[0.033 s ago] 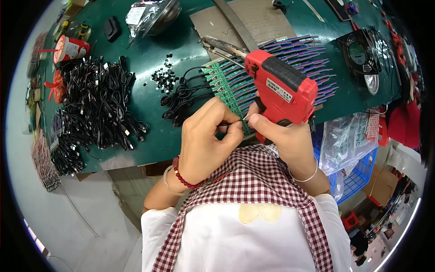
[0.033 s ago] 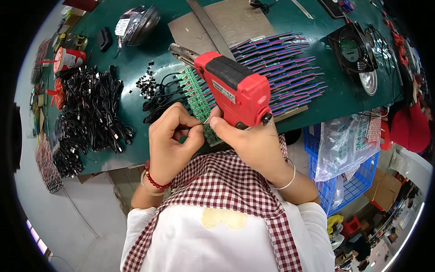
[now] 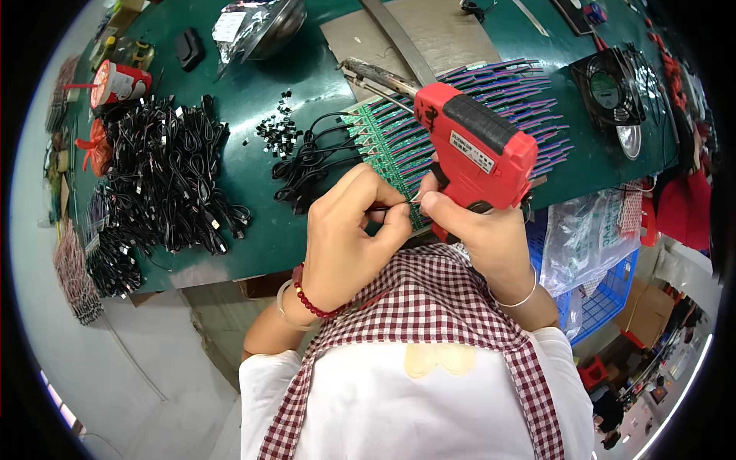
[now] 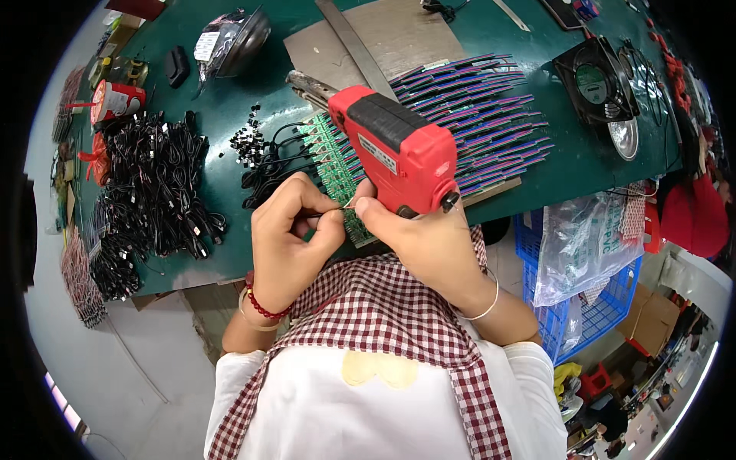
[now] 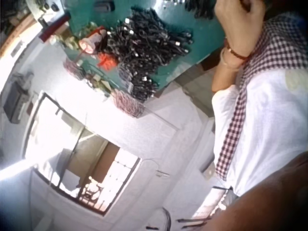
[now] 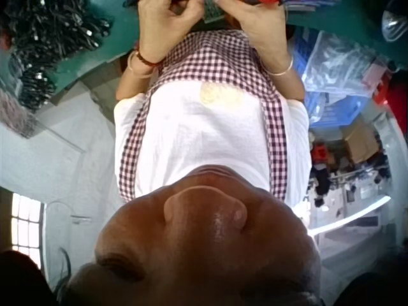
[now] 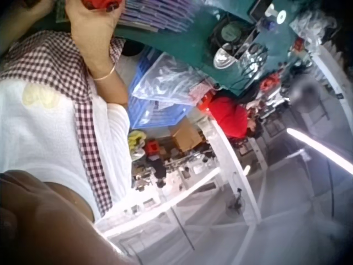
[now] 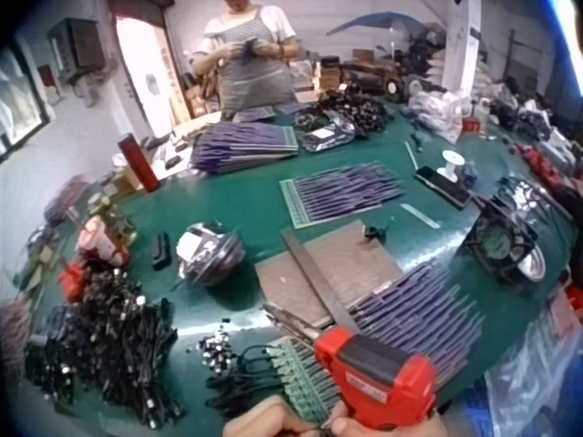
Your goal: The person positions electronic components and wires onto circuit boards by hand and solders them using a soldering iron.
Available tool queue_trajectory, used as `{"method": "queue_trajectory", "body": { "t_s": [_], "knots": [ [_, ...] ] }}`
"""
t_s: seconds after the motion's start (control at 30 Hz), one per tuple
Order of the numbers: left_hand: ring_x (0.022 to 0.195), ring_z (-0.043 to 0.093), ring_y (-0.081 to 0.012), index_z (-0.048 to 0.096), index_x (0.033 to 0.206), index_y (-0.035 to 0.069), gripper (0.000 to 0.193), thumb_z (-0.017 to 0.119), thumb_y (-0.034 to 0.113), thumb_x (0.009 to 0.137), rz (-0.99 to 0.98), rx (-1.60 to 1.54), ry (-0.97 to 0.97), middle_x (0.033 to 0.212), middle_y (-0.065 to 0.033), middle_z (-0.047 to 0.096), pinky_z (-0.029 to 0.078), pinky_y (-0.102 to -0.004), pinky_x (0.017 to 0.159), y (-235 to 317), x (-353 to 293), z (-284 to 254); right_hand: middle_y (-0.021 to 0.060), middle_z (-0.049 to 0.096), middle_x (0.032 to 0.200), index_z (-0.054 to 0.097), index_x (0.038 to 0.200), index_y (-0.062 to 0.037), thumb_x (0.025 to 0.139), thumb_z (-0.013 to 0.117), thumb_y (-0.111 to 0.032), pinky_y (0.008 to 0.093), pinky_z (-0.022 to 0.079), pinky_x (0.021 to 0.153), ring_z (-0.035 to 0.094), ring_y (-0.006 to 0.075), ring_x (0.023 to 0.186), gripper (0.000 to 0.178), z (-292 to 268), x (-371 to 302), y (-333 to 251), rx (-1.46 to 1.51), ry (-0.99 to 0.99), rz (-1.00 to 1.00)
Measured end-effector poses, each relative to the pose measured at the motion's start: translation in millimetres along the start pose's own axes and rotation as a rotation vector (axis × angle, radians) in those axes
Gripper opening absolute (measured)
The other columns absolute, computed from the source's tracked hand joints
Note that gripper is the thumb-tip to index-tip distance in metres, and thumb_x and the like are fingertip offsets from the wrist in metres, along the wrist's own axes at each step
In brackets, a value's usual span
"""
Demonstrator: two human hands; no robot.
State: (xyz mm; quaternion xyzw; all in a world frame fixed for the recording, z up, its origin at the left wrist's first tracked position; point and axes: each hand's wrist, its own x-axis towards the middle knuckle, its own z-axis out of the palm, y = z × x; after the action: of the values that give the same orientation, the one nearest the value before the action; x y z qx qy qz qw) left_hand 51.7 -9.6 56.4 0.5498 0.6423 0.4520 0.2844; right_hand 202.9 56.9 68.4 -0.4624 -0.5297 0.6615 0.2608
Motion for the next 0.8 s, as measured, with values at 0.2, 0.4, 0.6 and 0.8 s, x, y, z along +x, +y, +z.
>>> {"method": "queue_trajectory", "body": {
  "t_s": [0.2,0.4,0.6,0.8],
  "knots": [
    [0.063,0.042,-0.0028,0.057,0.076,0.001,0.007,0.062,-0.002,0.072,-0.188,-0.145,-0.007,0.089,-0.0022,0.050,0.032,-0.0176,0.052,-11,4,-2,0.0009,0.065,0.085,0.064,0.095,-0.0033,0.081,0.070,-0.012,0.0242,0.048,0.069,0.061,0.0080,0.076,0.018,-2,-1,10,-0.178,0.009,-0.203],
    [0.061,0.048,-0.0149,0.060,0.079,0.004,0.009,0.064,0.005,0.071,-0.086,0.338,-0.001,0.102,-0.0078,0.055,0.042,-0.0268,0.055,-33,19,-12,0.0064,0.056,0.071,0.049,0.113,0.0038,0.089,0.059,-0.014,0.0259,0.041,0.057,0.051,0.0125,0.062,0.031,-41,-23,30,-0.164,0.138,-0.133],
    [0.059,0.049,-0.0160,0.060,0.078,0.004,0.008,0.064,0.006,0.072,-0.104,0.394,-0.022,0.101,-0.0075,0.054,0.043,-0.0290,0.055,-37,25,-10,0.0053,0.053,0.066,0.049,0.115,0.0036,0.089,0.061,-0.023,0.0256,0.039,0.053,0.047,0.0112,0.057,0.039,-75,-57,81,-0.212,0.065,-0.180],
    [0.057,0.056,-0.0254,0.058,0.073,0.004,0.007,0.065,0.005,0.071,-0.065,0.422,0.011,0.098,-0.0067,0.053,0.046,-0.0366,0.050,-41,27,-7,0.0061,0.057,0.077,0.061,0.092,-0.0038,0.075,0.071,-0.020,0.0287,0.044,0.057,0.056,0.0187,0.063,0.025,-75,-62,82,-0.345,0.018,-0.125]
  ]
}}
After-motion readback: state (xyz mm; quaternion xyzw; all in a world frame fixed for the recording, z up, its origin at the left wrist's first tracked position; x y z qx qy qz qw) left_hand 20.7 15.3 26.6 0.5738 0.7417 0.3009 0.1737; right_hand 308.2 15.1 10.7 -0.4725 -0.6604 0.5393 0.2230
